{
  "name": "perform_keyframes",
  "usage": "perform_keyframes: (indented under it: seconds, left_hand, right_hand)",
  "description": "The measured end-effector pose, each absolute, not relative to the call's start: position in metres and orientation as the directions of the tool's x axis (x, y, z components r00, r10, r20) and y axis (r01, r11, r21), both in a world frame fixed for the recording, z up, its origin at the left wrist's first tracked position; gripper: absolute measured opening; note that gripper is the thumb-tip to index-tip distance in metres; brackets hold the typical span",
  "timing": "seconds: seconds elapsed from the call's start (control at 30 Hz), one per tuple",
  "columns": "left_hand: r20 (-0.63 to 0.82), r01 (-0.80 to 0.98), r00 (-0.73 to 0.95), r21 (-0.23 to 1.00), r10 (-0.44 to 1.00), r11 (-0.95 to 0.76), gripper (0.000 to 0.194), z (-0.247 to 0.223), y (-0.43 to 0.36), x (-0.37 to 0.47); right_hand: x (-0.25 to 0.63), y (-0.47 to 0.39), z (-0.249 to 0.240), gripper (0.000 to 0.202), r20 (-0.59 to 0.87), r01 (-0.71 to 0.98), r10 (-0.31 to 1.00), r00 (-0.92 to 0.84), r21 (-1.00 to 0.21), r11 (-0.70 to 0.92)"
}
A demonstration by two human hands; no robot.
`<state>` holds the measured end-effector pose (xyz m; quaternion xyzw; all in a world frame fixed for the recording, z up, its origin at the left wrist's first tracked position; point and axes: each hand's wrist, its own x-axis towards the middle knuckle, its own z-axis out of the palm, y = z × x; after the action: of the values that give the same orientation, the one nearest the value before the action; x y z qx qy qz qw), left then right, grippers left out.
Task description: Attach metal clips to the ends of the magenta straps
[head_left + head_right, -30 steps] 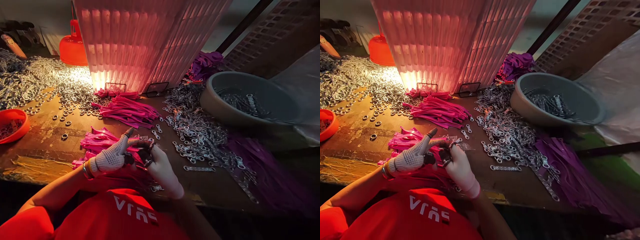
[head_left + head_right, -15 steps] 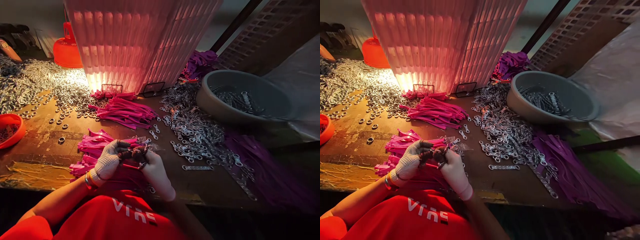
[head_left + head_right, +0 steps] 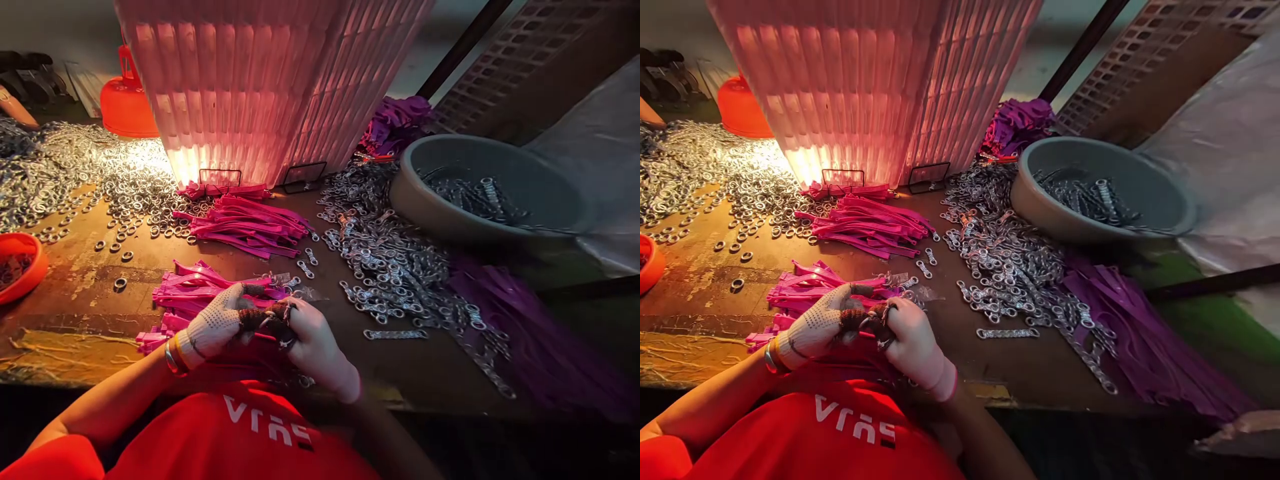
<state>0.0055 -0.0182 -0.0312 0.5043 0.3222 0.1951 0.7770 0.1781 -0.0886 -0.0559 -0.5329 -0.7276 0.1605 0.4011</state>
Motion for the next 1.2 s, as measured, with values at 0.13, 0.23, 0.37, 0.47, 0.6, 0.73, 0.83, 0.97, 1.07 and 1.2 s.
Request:
perform_keyframes:
  seconds: [0.13,0.23,0.37,0.47,0.6,0.73,0.83,0.97,1.07,1.2]
  left_hand:
    - [-0.229,-0.047,0.688,0.933,0.689,0.357,0.041,-0.036,-0.019,0.002]
    - [-0.213,0.011,0.667,0.961,0.714,0.276,0.041,-0.038,-0.022,0.003]
    - [-0.177,0.096,0.599,0.984,0.781,0.150,0.041,-0.042,-0.019,0.010]
    - [-0.237,0.106,0.566,0.971,0.790,0.215,0.034,-0.040,-0.011,0.015]
    - [-0.381,0.095,0.582,0.909,0.719,0.405,0.035,-0.030,0.001,0.023]
    - [-0.447,0.095,0.601,0.863,0.663,0.496,0.040,-0.018,0.004,0.031]
    - [-0.443,0.129,0.637,0.868,0.631,0.480,0.038,-0.015,0.012,0.038]
    - [-0.221,0.324,0.758,0.944,0.614,-0.060,0.026,-0.030,0.060,0.053]
    - [-0.083,0.495,0.815,0.614,0.574,-0.614,0.020,-0.055,0.108,0.071]
    - [-0.152,0.563,0.807,0.492,0.571,-0.664,0.014,-0.082,0.137,0.094]
  right_hand:
    - [0.180,-0.091,-0.056,0.010,0.383,0.706,0.922,-0.059,-0.636,0.310]
    - [0.179,-0.091,-0.059,0.010,0.344,0.724,0.939,-0.030,-0.640,0.258]
    - [0.176,-0.086,-0.062,0.017,0.319,0.734,0.948,0.000,-0.644,0.217]
    - [0.174,-0.079,-0.059,0.009,0.296,0.722,0.955,-0.005,-0.659,0.208]
    - [0.174,-0.073,-0.050,0.018,0.325,0.780,0.945,-0.018,-0.588,0.217]
    - [0.176,-0.076,-0.049,0.011,0.460,0.906,0.879,-0.125,-0.308,0.290]
    - [0.179,-0.079,-0.053,0.019,0.478,0.885,0.876,-0.060,-0.381,0.268]
    - [0.190,-0.076,-0.056,0.023,0.267,0.568,0.914,0.305,-0.821,0.050]
    - [0.204,-0.073,-0.055,0.027,0.050,0.218,0.878,0.476,-0.974,-0.063]
    - [0.220,-0.076,-0.059,0.022,-0.023,0.031,0.893,0.449,-0.999,-0.041]
